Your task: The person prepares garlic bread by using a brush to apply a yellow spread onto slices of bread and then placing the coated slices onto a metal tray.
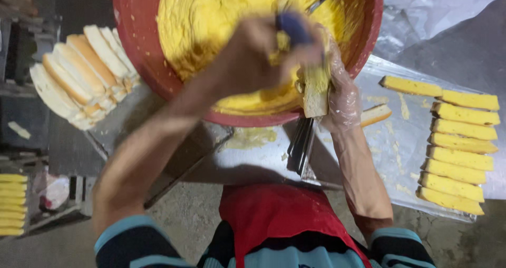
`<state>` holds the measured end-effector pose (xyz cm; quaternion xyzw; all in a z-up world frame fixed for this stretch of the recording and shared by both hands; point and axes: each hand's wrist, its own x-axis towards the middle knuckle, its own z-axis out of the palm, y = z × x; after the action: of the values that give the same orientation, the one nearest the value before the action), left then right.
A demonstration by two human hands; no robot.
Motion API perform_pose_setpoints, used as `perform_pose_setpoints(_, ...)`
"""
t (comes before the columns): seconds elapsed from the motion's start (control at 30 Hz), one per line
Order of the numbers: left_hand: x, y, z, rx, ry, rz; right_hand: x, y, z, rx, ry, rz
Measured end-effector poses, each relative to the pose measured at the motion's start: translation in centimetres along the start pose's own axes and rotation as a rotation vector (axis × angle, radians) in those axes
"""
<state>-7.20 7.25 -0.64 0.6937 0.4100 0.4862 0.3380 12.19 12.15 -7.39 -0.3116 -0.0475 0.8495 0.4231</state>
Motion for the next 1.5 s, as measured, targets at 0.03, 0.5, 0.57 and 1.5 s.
perform_pose_setpoints(0.03,1.5,-0.7,-1.5,-0.011,0.073,0.015,0.5,0.4,-0.8,-0.224,-0.165,-0.062)
perform_pose_setpoints(0.5,1.1,-1.8,-0.2,0.272,0.245,0.307,2.2,0.5,-2.1,-0.214,-0.498,-0.122)
perform_pose_setpoints(0.57,-0.9,-1.6,3.3,0.45,0.191,0.436,3.3,-0.1,-2.4,-0.128,-0.287,-0.163)
perform_pose_setpoints(1.5,-8.1,-3.2,2.9,0.09,0.048,0.179,4.9,1.8,-0.9,-0.21,-0.266,-0.307)
